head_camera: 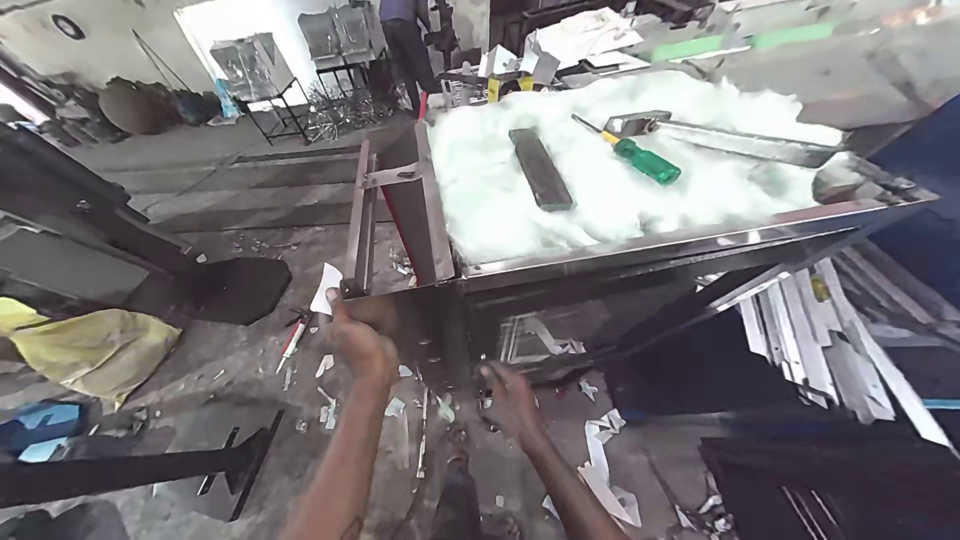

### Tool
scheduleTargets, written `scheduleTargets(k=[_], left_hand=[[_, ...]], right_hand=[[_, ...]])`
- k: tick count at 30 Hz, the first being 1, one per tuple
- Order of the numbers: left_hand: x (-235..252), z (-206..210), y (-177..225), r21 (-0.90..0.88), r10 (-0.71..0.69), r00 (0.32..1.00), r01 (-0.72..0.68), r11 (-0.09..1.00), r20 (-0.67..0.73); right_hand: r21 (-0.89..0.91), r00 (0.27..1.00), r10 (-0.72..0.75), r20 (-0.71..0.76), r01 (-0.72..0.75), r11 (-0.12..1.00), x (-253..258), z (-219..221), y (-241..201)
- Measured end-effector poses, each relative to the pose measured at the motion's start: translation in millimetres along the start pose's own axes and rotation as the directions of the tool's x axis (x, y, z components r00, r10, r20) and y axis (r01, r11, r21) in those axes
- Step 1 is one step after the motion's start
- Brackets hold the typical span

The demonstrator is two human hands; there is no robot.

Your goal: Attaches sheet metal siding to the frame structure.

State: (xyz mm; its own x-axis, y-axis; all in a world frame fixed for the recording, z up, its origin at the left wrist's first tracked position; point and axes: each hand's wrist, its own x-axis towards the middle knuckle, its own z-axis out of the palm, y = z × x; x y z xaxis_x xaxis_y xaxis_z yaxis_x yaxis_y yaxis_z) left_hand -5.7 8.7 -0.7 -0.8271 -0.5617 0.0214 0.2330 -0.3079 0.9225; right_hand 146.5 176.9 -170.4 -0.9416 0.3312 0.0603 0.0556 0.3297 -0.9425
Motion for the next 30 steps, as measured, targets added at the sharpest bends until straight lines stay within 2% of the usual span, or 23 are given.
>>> scheduleTargets(k=[3, 8, 10, 12, 14, 15, 16, 18, 20, 22, 24, 25, 30], left_hand=[[6.5, 2.1, -2.8, -0.011, 0.002, 1.0, -0.002, 1.0, -0.004], [3.1, 0.0, -2.3, -0.03, -0.018, 1.0, 0.019, 0.999, 0.017], [-0.4, -7.8, -1.9, -0.049, 0.027, 1.0, -0.026, 0.998, 0.015], [-4.9, -31.7, 1.7, -0.023, 0.161, 0.987, -0.16, 0.987, 0.029], [-17.3, -68.6, 4.3, 0.02, 0.362, 0.927, -0.366, 0.93, 0.101], [-28.2, -86.4, 4.5, 0.054, 0.408, 0.889, -0.427, 0.903, 0.209], [-43.6, -102.3, 5.1, 0.115, 0.408, 0.848, -0.467, 0.876, 0.337], [-79.6, -122.0, 4.0, 0.297, 0.27, 0.786, -0.492, 0.819, 0.556], [-106.3, -132.9, -9.5, 0.375, 0.174, 0.733, -0.518, 0.769, 0.657], [-114.2, -140.5, -29.8, 0.277, 0.233, 0.615, -0.618, 0.736, 0.753], [-116.9, -144.6, -38.9, 0.167, 0.275, 0.485, -0.687, 0.707, 0.83], [-119.2, -144.5, -39.0, 0.144, 0.269, 0.451, -0.694, 0.705, 0.851], [-128.5, -140.2, -42.5, 0.101, 0.335, 0.434, -0.722, 0.684, 0.836]], right_hand=[[0.002, 0.994, -0.055, -0.094, 0.055, 0.998, 24.3, 14.4, 2.6], [-0.007, 0.995, 0.009, -0.097, -0.009, 1.0, 21.7, 12.8, 1.7], [0.024, 0.98, 0.037, -0.194, -0.033, 0.999, 8.9, 11.5, 0.5], [0.078, 0.954, 0.028, -0.298, -0.005, 0.997, -13.6, 9.1, -7.2], [0.064, 0.958, -0.042, -0.285, 0.063, 0.996, -44.3, 5.2, -18.4], [0.05, 0.965, -0.102, -0.24, 0.117, 0.992, -57.8, 3.6, -25.0], [0.033, 0.964, -0.177, -0.2, 0.188, 0.982, -70.7, 4.1, -30.9], [0.035, 0.957, -0.259, -0.127, 0.266, 0.963, -85.9, 6.3, -49.2], [0.139, 0.974, -0.226, -0.017, 0.226, 0.964, -93.8, 11.8, -69.5], [0.268, 0.986, -0.152, 0.075, 0.127, 0.955, -94.7, 20.4, -81.0], [0.349, 0.993, -0.107, 0.05, 0.083, 0.933, -100.1, 27.4, -86.3], [0.359, 0.996, -0.085, 0.022, 0.072, 0.931, -102.7, 28.2, -87.8], [0.36, 0.98, 0.107, -0.167, -0.041, 0.932, -99.1, 29.1, -100.5]])
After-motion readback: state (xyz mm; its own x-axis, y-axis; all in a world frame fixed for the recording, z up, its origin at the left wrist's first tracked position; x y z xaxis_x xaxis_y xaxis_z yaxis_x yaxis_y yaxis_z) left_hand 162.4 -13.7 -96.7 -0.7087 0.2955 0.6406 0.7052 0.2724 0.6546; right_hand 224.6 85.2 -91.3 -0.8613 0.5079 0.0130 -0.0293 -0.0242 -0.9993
